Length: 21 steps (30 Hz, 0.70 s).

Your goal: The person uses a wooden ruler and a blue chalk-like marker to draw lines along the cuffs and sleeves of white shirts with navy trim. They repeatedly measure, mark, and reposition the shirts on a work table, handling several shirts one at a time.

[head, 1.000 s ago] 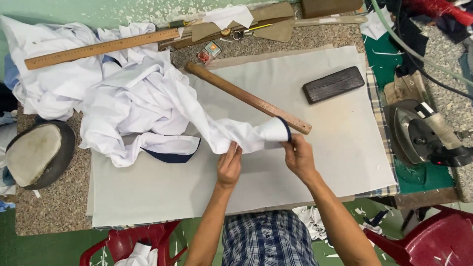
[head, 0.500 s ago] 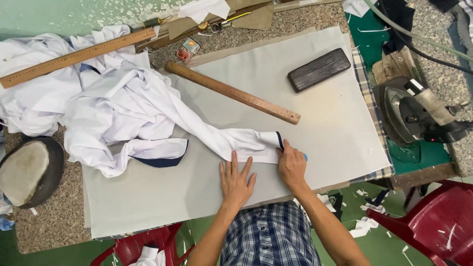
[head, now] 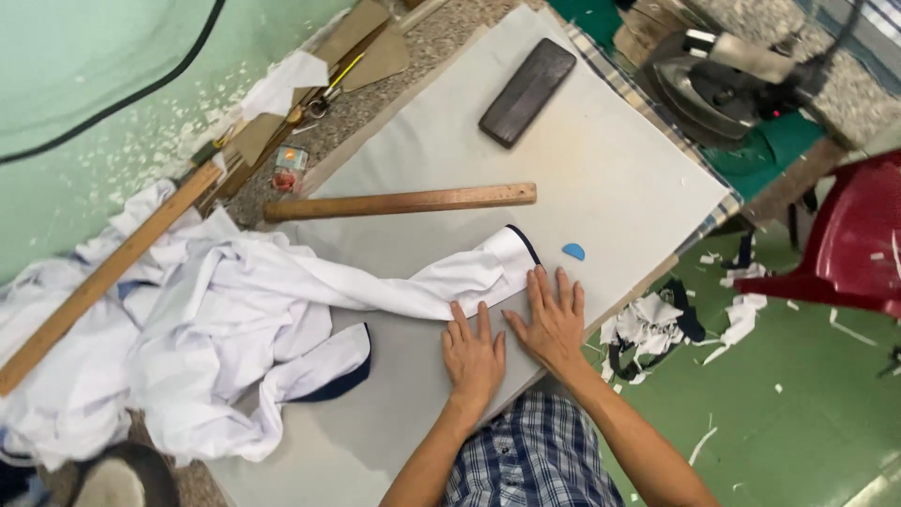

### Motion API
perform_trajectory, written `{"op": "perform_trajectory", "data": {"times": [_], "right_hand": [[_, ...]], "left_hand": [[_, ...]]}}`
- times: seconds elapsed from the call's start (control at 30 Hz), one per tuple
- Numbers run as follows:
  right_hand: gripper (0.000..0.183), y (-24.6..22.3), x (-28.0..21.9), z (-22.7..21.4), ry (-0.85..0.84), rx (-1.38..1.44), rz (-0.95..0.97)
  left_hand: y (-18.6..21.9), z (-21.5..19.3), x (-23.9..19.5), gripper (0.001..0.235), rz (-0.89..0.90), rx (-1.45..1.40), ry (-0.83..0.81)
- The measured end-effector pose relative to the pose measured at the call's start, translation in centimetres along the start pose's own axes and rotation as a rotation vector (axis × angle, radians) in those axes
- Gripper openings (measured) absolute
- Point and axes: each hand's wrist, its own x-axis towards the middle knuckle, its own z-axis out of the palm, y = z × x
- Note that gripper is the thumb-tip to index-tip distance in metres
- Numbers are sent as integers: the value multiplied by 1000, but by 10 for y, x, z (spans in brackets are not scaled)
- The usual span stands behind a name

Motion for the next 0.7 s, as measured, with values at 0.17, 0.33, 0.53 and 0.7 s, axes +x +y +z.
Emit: {"op": "perform_trajectory", "data": {"times": [0.17, 0.33, 0.53, 0.7], "right_hand": [[127, -34, 1, 4, -251, 162, 360], [149, -55, 16, -9, -453, 261, 539], [154, -57, 22, -10, -544, 276, 579], [156, -60, 28, -17, -570, 277, 621]], "left_hand": [[-45, 11, -18, 60, 255, 74, 57], [-73, 18, -27, 60, 375, 47, 44], [-79, -37, 10, 57, 429, -122, -60], [-111, -36, 123, 22, 404, -228, 188]]}}
